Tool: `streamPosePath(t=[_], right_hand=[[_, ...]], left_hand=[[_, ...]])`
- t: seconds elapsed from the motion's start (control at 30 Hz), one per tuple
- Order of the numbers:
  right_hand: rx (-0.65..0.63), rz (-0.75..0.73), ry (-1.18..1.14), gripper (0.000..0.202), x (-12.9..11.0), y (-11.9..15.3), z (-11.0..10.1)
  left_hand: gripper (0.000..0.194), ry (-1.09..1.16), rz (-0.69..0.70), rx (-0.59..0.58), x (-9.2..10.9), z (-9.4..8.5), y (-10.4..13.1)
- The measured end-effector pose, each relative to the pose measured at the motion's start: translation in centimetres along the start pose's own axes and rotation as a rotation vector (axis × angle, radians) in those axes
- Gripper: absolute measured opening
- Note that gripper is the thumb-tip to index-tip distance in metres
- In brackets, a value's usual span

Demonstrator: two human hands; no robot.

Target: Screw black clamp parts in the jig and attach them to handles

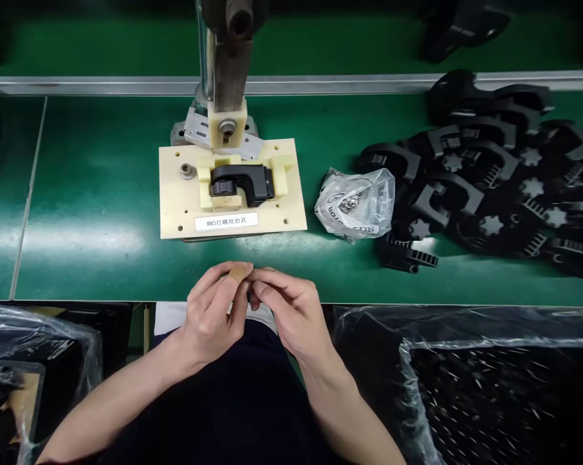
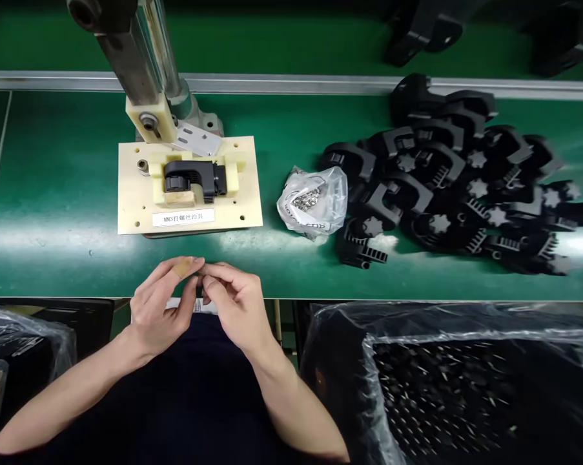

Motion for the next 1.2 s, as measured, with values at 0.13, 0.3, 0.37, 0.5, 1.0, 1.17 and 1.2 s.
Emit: streamPosePath(t=[0.13,0.3,0.37,0.5,1.0,1.17,1.2], right_hand=[[-0.001,-0.089,0.088,0.024,-0.7,0.5,0.0],[0.045,-0.209,0.285,0.022,-1.5,1.3,0.4],[0.084,-0.261,0.342,0.02,-2.0,1.5,0.5],[0.128,-0.314,0.399,0.018,-2.6,1.7,0.7],[-0.212,-0.463,0.495,0.008,-3.6,-0.2,-0.2],[-0.133,-0.332,0.483,0.011,-3.2,-0.7,-0.8],[-0.113,-0.271,0.435,0.01,-3.0,-0.7,-1.0]], left_hand=[[0.026,0.139,-0.215,-0.004,-0.7,-0.1,0.4],[0.016,0.54,-0.818,0.12,-2.8,0.4,1.7],[0.027,0.788,-1.07,0.191,-3.2,1.1,2.1],[0.034,1.027,-1.315,0.259,-3.2,1.7,2.2],[0.038,1.102,-1.395,-0.021,-2.8,1.6,2.5],[0.023,0.785,-1.062,-0.063,-2.5,0.5,2.3],[0.022,0.686,-0.967,-0.045,-2.4,0.1,2.2]])
Point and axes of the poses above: each hand's wrist, its own y-axis away from the middle knuckle, its own z-axis out of the palm, x = y × z, the point moved 5 cm from there along -y, towards the middle knuckle, and after that the axes turned 6 degrees about z, right-handed, at the moved point
